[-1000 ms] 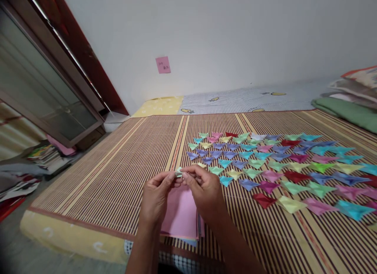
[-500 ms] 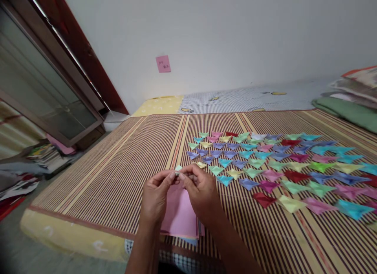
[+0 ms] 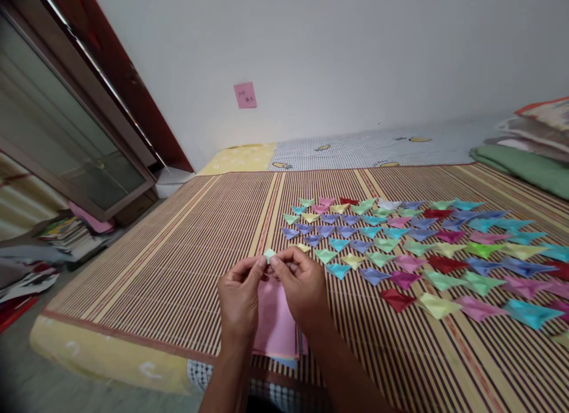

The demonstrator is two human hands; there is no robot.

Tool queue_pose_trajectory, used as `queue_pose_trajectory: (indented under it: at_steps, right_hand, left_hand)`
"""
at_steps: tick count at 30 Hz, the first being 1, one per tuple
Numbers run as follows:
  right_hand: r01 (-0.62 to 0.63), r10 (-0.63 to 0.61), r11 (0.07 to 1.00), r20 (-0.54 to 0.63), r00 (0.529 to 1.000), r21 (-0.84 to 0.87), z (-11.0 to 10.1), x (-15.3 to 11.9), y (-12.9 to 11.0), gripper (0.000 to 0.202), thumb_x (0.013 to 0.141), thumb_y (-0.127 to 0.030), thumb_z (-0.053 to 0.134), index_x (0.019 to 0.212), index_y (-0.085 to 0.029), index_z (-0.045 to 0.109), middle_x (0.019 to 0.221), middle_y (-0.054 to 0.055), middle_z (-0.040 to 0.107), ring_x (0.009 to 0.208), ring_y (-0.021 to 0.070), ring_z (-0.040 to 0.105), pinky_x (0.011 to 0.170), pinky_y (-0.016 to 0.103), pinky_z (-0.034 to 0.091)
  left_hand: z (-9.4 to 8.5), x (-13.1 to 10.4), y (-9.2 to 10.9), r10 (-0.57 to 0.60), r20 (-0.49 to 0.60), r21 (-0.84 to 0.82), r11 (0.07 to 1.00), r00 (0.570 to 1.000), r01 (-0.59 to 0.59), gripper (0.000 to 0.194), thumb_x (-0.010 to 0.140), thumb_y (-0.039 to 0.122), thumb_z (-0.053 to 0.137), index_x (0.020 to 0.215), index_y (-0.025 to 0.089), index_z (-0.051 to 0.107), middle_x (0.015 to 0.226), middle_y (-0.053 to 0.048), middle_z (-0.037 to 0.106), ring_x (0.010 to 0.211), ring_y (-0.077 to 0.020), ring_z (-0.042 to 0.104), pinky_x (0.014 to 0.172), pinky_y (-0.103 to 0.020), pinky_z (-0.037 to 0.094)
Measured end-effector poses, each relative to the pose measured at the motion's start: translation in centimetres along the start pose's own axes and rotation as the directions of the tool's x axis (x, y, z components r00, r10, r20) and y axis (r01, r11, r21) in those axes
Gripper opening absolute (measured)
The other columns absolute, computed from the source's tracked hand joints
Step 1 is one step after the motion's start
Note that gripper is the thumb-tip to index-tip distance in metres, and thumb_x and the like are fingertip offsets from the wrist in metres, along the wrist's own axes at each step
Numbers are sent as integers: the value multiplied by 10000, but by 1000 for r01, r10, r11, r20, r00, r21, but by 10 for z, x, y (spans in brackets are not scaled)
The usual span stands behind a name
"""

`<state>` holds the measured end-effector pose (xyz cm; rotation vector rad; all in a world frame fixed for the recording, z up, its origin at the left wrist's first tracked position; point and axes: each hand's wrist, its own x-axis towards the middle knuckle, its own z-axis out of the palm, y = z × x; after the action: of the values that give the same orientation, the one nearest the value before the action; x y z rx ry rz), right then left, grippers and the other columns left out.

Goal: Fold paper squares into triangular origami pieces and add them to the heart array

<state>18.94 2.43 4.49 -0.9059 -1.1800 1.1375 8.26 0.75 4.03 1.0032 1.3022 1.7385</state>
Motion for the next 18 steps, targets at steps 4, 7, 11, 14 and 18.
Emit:
queue_pose_trajectory:
  at_steps: [4,7,11,14,18]
  right_hand:
    - [-54,55,998,-19,998,45,-1,1,1,174,806,-327,730,723,-199,646,645,-16,655,629,151,631,629,278,523]
    - [-72,76,993,-38,996,92,-1,1,3,167,776,-310,749,721,-195,641,645,-15,662,622,147,629,627,275,515]
    - [-98,105,989,-55,993,114,0,1,3,157,748,-295,760,715,-193,646,619,-21,653,599,144,619,617,274,511]
    - [-102,113,986,-78,991,131,0,1,3,154,724,-285,766,700,-193,644,606,-24,648,584,145,617,602,274,512]
    - [-93,110,984,-109,988,151,1,3,5,157,680,-274,775,683,-194,640,604,-21,650,573,152,624,588,281,518]
  left_hand:
    - [2,-2,0,9,0,21,1000,1000,-9,123,797,268,783,741,158,773,638,-7,704,610,-138,621,604,-233,500]
    - [2,-2,-1,-12,3,-1,1000,1000,12,121,790,264,785,741,155,768,647,-8,707,614,-134,626,607,-229,506]
    - [3,-1,-2,-51,2,-66,997,999,51,132,768,259,790,711,146,750,617,-3,696,589,-122,625,597,-218,515]
    - [5,-2,-1,-75,8,-117,990,997,76,131,743,249,802,704,142,737,605,-3,696,574,-118,635,583,-210,523]
    - [6,-2,-1,-84,7,-168,982,996,84,127,712,208,828,723,142,720,635,3,707,586,-112,660,597,-201,543]
